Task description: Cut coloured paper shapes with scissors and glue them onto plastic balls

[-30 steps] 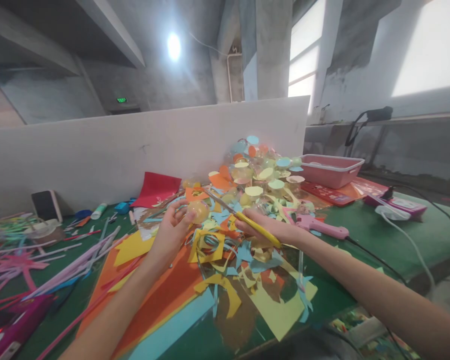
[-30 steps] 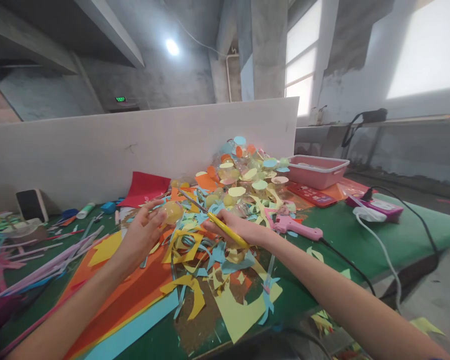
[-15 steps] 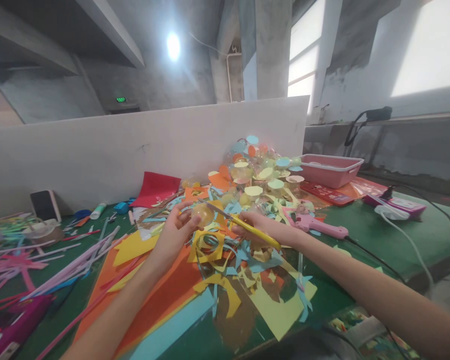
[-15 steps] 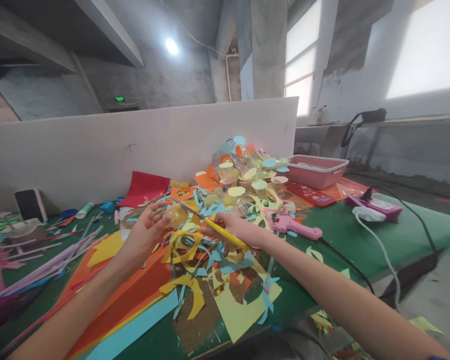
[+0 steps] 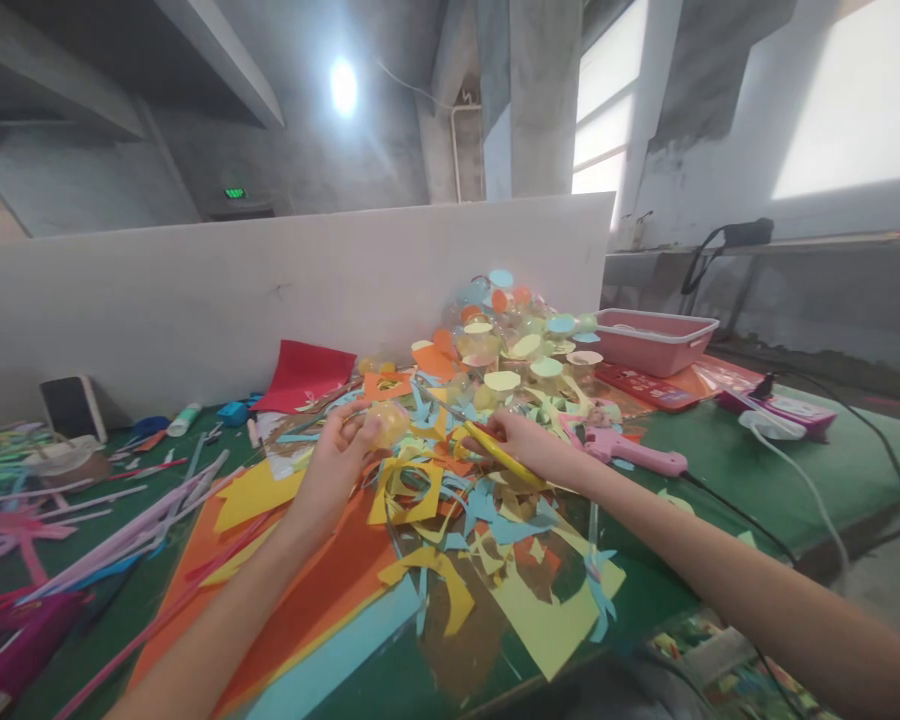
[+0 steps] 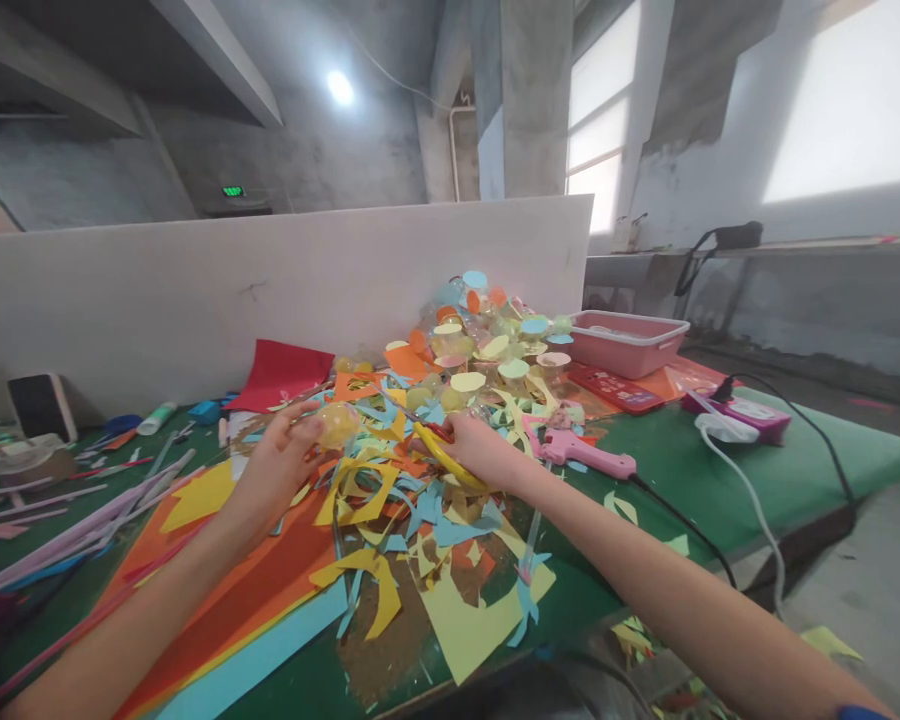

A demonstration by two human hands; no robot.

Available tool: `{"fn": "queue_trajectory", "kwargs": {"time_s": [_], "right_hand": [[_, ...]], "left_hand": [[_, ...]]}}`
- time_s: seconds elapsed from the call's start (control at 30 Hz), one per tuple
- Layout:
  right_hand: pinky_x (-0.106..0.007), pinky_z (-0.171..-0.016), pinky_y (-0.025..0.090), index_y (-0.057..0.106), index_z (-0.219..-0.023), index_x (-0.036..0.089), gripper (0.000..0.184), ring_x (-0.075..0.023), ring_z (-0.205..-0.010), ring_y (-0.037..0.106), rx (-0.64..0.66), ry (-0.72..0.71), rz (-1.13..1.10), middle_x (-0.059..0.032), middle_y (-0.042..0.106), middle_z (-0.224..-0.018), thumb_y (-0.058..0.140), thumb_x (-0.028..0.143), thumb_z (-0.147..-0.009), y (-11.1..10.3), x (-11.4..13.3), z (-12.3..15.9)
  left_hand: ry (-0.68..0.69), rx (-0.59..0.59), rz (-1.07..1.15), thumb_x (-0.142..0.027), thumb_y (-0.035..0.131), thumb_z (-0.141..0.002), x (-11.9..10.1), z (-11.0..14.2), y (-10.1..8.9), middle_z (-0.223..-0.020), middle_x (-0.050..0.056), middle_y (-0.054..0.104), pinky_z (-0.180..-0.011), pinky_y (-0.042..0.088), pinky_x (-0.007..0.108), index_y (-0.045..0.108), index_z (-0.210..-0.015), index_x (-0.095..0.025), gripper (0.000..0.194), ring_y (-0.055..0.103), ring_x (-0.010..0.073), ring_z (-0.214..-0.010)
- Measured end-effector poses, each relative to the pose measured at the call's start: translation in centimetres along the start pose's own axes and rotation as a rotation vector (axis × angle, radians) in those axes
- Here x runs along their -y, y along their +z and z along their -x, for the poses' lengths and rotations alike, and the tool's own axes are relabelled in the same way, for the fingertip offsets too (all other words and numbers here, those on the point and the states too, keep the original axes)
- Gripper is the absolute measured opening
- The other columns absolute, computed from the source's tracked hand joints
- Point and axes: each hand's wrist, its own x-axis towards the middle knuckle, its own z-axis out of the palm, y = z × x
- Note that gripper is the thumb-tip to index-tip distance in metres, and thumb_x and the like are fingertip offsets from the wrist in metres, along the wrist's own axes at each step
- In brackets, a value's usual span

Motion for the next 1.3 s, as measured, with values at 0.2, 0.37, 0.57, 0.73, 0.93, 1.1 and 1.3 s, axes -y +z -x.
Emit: {"fn": "queue_trajectory", "kwargs": {"time_s": [0.2,0.37,0.57,0.73,0.93,1.1,1.3], "right_hand": [[-0.03,-0.066,0.037,0.043,-0.078,0.022,0.03,-0.0233,-0.075,0.056,-0.095,-0.066,0.412,-0.0062,0.061,-0.077,0.047,0.049,-0.09,-0.1,0.1,0.5],[-0.034,-0.073,0.038,0.046,-0.08,0.021,0.028,-0.0251,-0.077,0.058,-0.075,-0.091,0.47,-0.0074,0.063,-0.079,0.049,0.047,-0.091,0.3,0.2,0.6],[-0.037,-0.079,0.041,0.057,-0.088,0.019,0.024,-0.0262,-0.088,0.059,-0.089,-0.166,0.478,-0.0098,0.066,-0.088,0.046,0.039,-0.095,0.4,-0.4,0.3],[-0.04,-0.087,0.045,0.061,-0.102,0.018,0.026,-0.0262,-0.103,0.057,-0.173,-0.3,0.356,-0.0109,0.062,-0.106,0.041,0.036,-0.098,0.2,0.2,0.5],[-0.041,-0.097,0.045,0.044,-0.136,0.027,0.048,-0.0247,-0.117,0.053,-0.07,-0.448,0.147,-0.01,0.052,-0.131,0.052,0.046,-0.093,0.5,1.5,1.8],[-0.039,-0.096,0.046,0.042,-0.14,0.03,0.054,-0.0216,-0.115,0.055,0.06,-0.465,-0.023,-0.0076,0.056,-0.129,0.055,0.048,-0.091,0.8,1.7,2.0],[-0.037,-0.091,0.049,0.046,-0.139,0.031,0.051,-0.02,-0.107,0.061,0.175,-0.38,-0.182,-0.005,0.064,-0.118,0.056,0.044,-0.091,0.7,1.6,1.8]], "left_hand": [[-0.04,-0.052,0.003,-0.048,0.071,-0.074,-0.1,0.1,0.0,-0.094,0.001,0.064,-0.059,0.056,0.024,0.05,-0.104,-0.023,0.043,0.063,0.0129,-0.074],[-0.065,-0.05,0.015,-0.047,0.068,-0.076,-0.6,0.5,0.1,-0.097,0.002,0.064,-0.059,0.056,0.025,0.052,-0.1,-0.022,0.038,0.064,0.0144,-0.078],[-0.083,-0.007,-0.039,-0.051,0.065,-0.076,-0.5,0.4,-0.4,-0.097,0.003,0.063,-0.047,0.048,0.019,0.055,-0.103,-0.022,0.041,0.062,0.0132,-0.072],[-0.112,0.013,-0.096,-0.051,0.066,-0.075,-0.4,0.6,-0.3,-0.094,0.003,0.061,-0.044,0.045,0.017,0.055,-0.104,-0.021,0.043,0.059,0.0122,-0.069],[-0.14,0.191,-0.119,-0.052,0.067,-0.076,-0.4,1.4,0.7,-0.092,0.002,0.06,-0.047,0.052,0.022,0.054,-0.105,-0.023,0.043,0.062,0.0158,-0.076],[-0.174,0.331,-0.118,-0.051,0.068,-0.076,0.0,2.1,1.6,-0.097,0.003,0.059,-0.053,0.059,0.031,0.056,-0.103,-0.022,0.042,0.062,0.0161,-0.074],[-0.198,0.34,-0.128,-0.051,0.071,-0.073,-0.1,2.3,1.7,-0.094,0.004,0.061,-0.054,0.059,0.031,0.059,-0.097,-0.02,0.041,0.064,0.0172,-0.074]]}}
